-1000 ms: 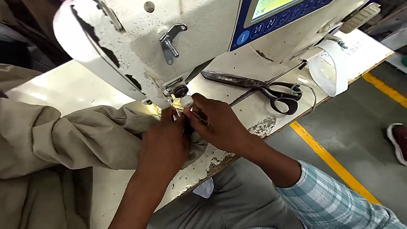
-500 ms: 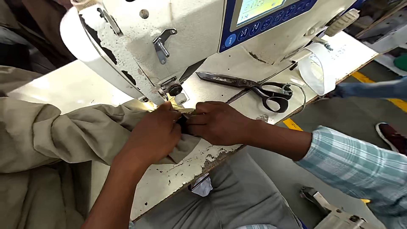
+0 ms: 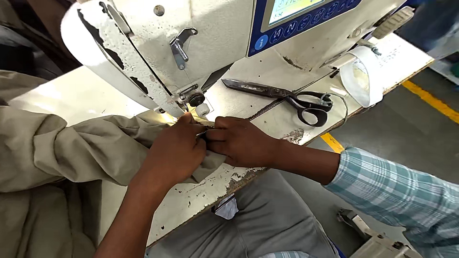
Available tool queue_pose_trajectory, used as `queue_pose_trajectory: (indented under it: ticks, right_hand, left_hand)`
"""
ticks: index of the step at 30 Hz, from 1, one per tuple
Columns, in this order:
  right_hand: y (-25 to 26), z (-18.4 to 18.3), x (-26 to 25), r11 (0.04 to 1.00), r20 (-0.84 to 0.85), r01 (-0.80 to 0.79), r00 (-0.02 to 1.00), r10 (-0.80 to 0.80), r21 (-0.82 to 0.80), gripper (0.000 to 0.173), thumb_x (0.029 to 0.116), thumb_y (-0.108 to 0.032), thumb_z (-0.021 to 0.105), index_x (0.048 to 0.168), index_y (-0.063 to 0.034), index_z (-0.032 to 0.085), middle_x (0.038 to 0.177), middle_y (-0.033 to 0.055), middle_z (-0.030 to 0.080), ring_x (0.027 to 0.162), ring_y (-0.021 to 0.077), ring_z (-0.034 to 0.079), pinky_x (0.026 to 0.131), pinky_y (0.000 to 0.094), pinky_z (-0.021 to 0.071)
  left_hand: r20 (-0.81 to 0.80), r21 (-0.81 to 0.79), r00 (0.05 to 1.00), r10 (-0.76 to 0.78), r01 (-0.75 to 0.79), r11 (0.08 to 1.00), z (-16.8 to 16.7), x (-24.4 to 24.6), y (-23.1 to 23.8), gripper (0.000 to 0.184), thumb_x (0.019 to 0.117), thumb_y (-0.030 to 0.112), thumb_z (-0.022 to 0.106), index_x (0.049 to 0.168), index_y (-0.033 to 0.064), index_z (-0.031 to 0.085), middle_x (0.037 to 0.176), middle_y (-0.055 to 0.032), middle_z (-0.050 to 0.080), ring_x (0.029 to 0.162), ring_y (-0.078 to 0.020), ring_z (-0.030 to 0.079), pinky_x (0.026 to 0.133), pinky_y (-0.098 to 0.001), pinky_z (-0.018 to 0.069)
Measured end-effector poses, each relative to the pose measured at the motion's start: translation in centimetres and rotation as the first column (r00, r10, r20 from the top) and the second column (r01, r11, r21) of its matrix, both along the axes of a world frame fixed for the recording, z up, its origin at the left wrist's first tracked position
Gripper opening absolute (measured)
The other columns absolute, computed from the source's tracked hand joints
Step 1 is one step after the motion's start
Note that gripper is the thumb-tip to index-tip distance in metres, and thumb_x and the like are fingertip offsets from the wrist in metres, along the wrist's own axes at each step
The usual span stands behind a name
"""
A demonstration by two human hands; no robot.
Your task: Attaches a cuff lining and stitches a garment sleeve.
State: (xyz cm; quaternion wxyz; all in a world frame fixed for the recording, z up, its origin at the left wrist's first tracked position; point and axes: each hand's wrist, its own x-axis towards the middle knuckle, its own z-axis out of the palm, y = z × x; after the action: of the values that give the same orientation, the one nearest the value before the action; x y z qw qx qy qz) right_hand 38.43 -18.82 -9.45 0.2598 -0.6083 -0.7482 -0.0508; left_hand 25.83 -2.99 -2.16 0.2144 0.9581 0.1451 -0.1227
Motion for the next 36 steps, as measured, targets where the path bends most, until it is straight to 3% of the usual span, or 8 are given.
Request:
queue_pose_trajectory:
  ticks: [4,9,14,17,20,23,31,36]
  right_hand:
    - [-0.5,-0.8,-1.1,0.997,-0.133,0.010,0.991,0.001,0.081,0.015,0.0873,-0.009,0.060,0.086,-0.0108,0.075,0.087,0.0000,0.068,0.083,0.0188,0.057,0.067,0.0324,0.0447]
    - [-0.9,-1.0,-1.9,0.996,-0.243,0.057,0.969,-0.040,0.062,0.016,0.0846,-0.006,0.061,0.085,-0.0096,0.076,0.087,-0.0003,0.070,0.084,0.0176,0.058,0.068,0.0313,0.0442]
    - [-1.0,-1.2,-2.0,0.998,-0.297,0.053,0.954,-0.041,0.033,0.013,0.0828,-0.005,0.062,0.080,-0.0097,0.073,0.083,-0.0006,0.066,0.082,0.0170,0.056,0.067,0.0313,0.0428]
    - [-1.1,-1.3,-2.0,0.998,-0.298,0.062,0.953,-0.054,0.018,0.015,0.0833,-0.009,0.063,0.085,-0.0129,0.077,0.084,-0.0030,0.066,0.083,0.0150,0.056,0.068,0.0305,0.0435]
    - [-1.3,-1.4,-2.1,0.997,-0.293,0.074,0.953,-0.071,0.001,0.015,0.0867,-0.012,0.064,0.089,-0.0149,0.079,0.085,-0.0044,0.066,0.084,0.0135,0.055,0.068,0.0294,0.0433]
    - [-1.4,-1.5,-2.1,0.996,-0.314,0.080,0.946,-0.086,-0.032,0.015,0.0871,-0.015,0.065,0.091,-0.0159,0.079,0.089,-0.0050,0.067,0.086,0.0134,0.056,0.070,0.0300,0.0442]
    - [-1.4,-1.7,-1.8,0.997,-0.347,0.072,0.935,-0.074,-0.016,0.016,0.0850,-0.012,0.064,0.090,-0.0156,0.079,0.092,-0.0052,0.070,0.086,0.0136,0.056,0.071,0.0308,0.0424]
    - [-1.9,-0.8,-1.9,0.995,-0.288,0.067,0.954,-0.085,-0.073,0.019,0.0847,-0.012,0.065,0.095,-0.0177,0.079,0.103,-0.0063,0.072,0.093,0.0151,0.058,0.073,0.0315,0.0466]
  left_hand:
    - [0.068,0.056,0.997,0.037,-0.041,0.998,-1.0,-0.4,-1.1,0.032,0.0966,0.023,0.051,0.113,0.0152,0.076,0.118,-0.0060,0.060,0.098,-0.0227,0.064,0.071,-0.0491,0.0541]
    - [0.072,0.140,0.997,0.028,-0.038,0.989,-1.3,-0.7,-2.0,0.030,0.0976,0.021,0.050,0.111,0.0128,0.075,0.122,-0.0083,0.060,0.088,-0.0255,0.067,0.064,-0.0500,0.0552]
    - [0.036,0.190,0.997,0.065,-0.071,0.979,-1.4,-0.4,-2.5,0.028,0.0978,0.022,0.051,0.111,0.0144,0.075,0.127,-0.0091,0.058,0.081,-0.0248,0.068,0.063,-0.0487,0.0568]
    - [0.151,0.225,0.985,0.080,-0.113,0.968,-1.3,-1.8,-3.1,0.028,0.0985,0.021,0.057,0.118,0.0112,0.075,0.137,-0.0135,0.058,0.081,-0.0291,0.070,0.064,-0.0512,0.0583]
    - [0.294,0.252,0.949,0.113,-0.191,0.949,-1.2,-3.0,-3.4,0.023,0.0929,0.021,0.071,0.111,0.0092,0.078,0.110,-0.0100,0.069,0.079,-0.0273,0.069,0.064,-0.0512,0.0577]
    - [0.322,0.254,0.939,0.122,-0.210,0.944,-1.4,-2.7,-3.8,0.014,0.0900,0.014,0.072,0.099,0.0102,0.081,0.094,-0.0079,0.074,0.082,-0.0264,0.072,0.067,-0.0506,0.0576]
    - [0.326,0.157,0.936,0.135,-0.194,0.968,-1.8,-2.0,-3.6,0.012,0.0906,0.015,0.071,0.096,0.0141,0.081,0.088,-0.0015,0.073,0.076,-0.0186,0.069,0.064,-0.0461,0.0554]
    - [0.312,0.149,0.944,0.109,-0.162,0.975,-2.8,-2.7,-3.5,0.019,0.0968,0.022,0.063,0.103,0.0176,0.081,0.098,0.0004,0.066,0.074,-0.0155,0.065,0.059,-0.0398,0.0554]
